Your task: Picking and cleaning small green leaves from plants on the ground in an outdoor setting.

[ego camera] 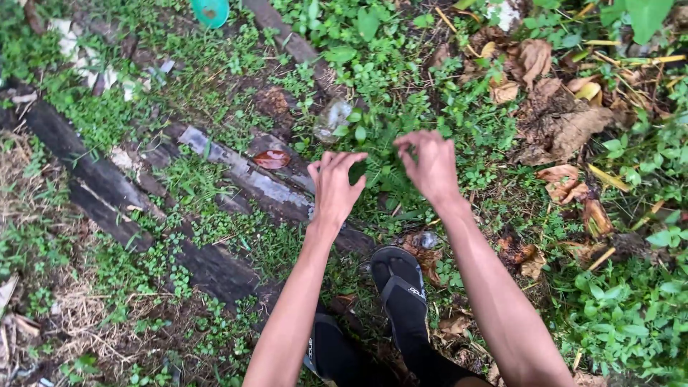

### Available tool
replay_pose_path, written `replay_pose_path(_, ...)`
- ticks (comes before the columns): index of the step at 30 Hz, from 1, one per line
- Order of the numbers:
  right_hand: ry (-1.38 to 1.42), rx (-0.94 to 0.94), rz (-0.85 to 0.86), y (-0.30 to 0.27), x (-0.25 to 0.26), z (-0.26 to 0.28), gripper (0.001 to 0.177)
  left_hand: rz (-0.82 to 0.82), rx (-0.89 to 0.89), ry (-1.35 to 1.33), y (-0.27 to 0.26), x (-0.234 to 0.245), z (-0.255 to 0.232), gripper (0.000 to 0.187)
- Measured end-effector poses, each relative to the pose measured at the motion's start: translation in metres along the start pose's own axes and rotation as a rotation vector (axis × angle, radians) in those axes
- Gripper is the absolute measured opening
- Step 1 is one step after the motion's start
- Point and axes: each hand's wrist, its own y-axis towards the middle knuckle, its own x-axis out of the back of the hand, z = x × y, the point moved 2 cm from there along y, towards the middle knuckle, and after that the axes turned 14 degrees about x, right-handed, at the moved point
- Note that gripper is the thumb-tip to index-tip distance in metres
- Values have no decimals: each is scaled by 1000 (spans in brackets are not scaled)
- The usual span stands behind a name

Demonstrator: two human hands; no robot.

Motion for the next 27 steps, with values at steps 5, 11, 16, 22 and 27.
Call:
replay_pose_path(5,24,4,14,-16,-11,15,29,8,-12,32,4,-40,21,49)
replay_pose_path(11,-46,92,-37,-21,-31,7,28,-15,82,12,6,-53,23,38)
replay_pose_path(16,89,30,-20,-20,-30,9,32,-48,98,-98,10,-48,14,23)
replay_pose_path(22,222,-74,-80,-24,-44,-2,20,-65,100,-174,13,-40,3,25)
replay_pose_path(27,264,23,-106,-20,-38,17,18,-7,154,-159,16,-50,10,35)
